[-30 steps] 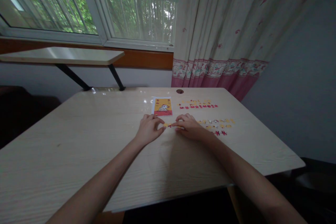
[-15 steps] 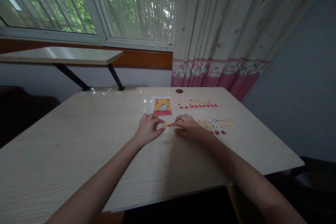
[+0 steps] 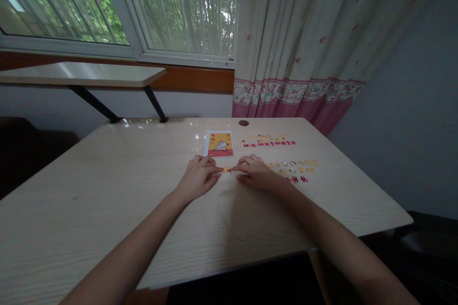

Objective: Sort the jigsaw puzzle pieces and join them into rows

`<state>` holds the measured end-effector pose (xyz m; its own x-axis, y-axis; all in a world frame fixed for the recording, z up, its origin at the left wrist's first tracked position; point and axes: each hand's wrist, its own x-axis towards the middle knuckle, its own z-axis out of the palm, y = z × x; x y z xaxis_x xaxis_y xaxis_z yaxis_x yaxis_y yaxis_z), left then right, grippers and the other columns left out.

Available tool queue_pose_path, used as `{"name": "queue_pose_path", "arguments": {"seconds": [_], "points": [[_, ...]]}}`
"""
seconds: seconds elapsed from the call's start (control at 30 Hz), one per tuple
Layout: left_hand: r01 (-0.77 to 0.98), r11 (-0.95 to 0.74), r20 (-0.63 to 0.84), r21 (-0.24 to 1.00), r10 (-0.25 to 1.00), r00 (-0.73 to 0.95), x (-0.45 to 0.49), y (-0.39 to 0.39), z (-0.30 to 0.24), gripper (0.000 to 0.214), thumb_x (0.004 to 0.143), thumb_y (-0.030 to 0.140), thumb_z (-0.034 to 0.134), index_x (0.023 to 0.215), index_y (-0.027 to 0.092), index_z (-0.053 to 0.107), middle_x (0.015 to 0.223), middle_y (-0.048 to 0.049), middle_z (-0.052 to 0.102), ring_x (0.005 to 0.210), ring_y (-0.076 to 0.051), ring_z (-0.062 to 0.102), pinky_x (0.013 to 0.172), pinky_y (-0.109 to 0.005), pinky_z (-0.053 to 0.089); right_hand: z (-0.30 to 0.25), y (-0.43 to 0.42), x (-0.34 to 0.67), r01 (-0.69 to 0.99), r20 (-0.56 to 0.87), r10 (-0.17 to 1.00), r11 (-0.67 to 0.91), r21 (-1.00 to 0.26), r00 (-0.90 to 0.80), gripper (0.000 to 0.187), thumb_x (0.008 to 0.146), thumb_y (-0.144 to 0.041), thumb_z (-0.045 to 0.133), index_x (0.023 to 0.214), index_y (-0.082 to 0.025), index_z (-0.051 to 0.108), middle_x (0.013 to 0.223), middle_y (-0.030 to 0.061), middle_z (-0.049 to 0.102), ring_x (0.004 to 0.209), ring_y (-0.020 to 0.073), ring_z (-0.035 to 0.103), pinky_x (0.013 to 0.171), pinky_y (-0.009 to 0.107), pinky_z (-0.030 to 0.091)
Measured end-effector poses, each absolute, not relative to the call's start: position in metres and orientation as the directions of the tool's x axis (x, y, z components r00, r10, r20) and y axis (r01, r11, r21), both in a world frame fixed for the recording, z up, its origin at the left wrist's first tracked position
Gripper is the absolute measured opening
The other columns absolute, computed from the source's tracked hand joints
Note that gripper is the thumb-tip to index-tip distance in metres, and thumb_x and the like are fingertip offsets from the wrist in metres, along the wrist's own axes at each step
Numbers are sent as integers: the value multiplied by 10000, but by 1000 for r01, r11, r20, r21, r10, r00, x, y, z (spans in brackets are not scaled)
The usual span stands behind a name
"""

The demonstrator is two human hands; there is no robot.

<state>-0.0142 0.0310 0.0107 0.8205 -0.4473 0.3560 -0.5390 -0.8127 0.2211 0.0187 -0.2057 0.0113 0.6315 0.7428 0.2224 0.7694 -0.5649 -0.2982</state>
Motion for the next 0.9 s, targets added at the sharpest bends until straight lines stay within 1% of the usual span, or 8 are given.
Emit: {"name": "queue_pose_path", "arguments": {"seconds": [0.27,0.47,0.57,0.77,0.9], "points": [[-540,-825,340,165,-466,817,-16,29,12,257,821,300,497,1014,278,665,943,-70,552,882,-235,410,792,-383,343,9,-203,20,779,251,739,-571,-259,625,278,843,-295,517,1104,-234,592,1039,70,545,962,201,424,846,350,339],[-532,-836,320,133,-472,822,-17,28,12,260,837,293,479,1030,264,651,914,-66,557,866,-226,412,775,-372,343,8,-201,20,783,248,744,-569,-251,620,283,848,-294,511,1112,-227,588,1038,73,546,957,199,424,841,347,338],[-538,-840,323,71,-491,809,-19,25,14,255,849,292,464,1024,261,646,906,-68,559,868,-231,414,755,-367,338,9,-201,19,785,248,746,-568,-250,618,279,848,-289,510,1108,-224,588,1034,73,548,957,197,425,837,344,342],[-536,-835,309,-124,-546,778,-26,16,21,240,872,273,429,975,218,639,884,-85,562,893,-253,423,730,-370,316,10,-199,17,792,264,747,-566,-230,610,271,853,-282,502,1102,-219,588,1025,78,548,945,193,433,825,341,346],[-539,-825,295,-172,-565,771,-26,14,22,225,876,259,426,949,207,632,863,-86,563,887,-257,431,726,-372,308,8,-196,18,797,273,749,-574,-187,604,312,858,-282,494,1158,-219,547,1047,77,548,946,196,428,821,340,347]]}}
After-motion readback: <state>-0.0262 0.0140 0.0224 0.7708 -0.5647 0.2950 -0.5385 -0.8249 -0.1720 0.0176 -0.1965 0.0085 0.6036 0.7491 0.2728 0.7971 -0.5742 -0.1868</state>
